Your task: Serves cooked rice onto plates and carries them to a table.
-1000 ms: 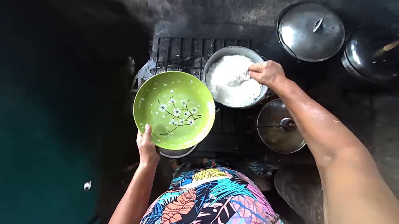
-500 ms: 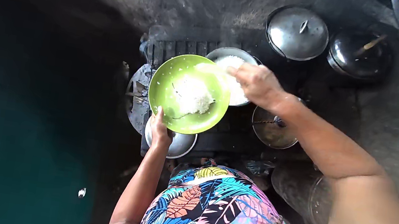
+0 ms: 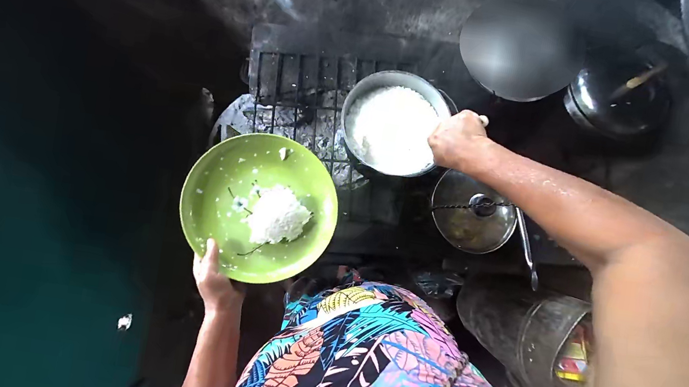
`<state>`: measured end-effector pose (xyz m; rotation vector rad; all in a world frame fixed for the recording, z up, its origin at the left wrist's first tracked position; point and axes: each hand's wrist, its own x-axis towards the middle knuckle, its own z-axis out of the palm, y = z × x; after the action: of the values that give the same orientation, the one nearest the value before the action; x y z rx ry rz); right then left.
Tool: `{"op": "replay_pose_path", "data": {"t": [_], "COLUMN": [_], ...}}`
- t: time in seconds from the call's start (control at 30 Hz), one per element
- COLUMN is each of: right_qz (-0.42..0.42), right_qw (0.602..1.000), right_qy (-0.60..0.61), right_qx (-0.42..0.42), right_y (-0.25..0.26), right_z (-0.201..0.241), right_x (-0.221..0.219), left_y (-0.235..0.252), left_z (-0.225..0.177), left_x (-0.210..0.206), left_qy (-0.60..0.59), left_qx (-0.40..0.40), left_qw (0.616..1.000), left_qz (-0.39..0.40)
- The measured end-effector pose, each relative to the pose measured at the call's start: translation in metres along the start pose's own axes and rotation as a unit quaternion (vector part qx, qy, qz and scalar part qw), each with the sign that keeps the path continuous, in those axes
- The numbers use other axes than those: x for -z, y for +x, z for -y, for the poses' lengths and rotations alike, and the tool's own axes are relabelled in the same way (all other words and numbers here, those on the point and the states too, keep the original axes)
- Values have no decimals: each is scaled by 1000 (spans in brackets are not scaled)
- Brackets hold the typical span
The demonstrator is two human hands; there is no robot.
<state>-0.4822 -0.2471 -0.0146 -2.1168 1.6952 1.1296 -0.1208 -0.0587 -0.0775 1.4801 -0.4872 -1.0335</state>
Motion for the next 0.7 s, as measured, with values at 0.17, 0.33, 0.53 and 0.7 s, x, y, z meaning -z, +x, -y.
{"op": "replay_pose_path", "data": {"t": [0.17,0.33,0.53,0.7], "right_qz": [25,25,57,34], "right_qw": [996,987,982,980], "right_qy": [84,158,181,192], "right_qx": [-22,-8,-5,23], "right_y": [8,36,44,48], "right_z": [13,-8,-4,3], "right_x": [-3,-27,-25,-38], "left_y": [-11,-12,-8,-11], "left_z": [0,-2,-9,-11], "left_x": [6,0,-13,-25], "left_qy": [-19,-24,-23,-23], "left_qx": [0,12,16,10], "left_qw": [999,999,1000,999], "left_qz": [-29,-27,-2,21]}}
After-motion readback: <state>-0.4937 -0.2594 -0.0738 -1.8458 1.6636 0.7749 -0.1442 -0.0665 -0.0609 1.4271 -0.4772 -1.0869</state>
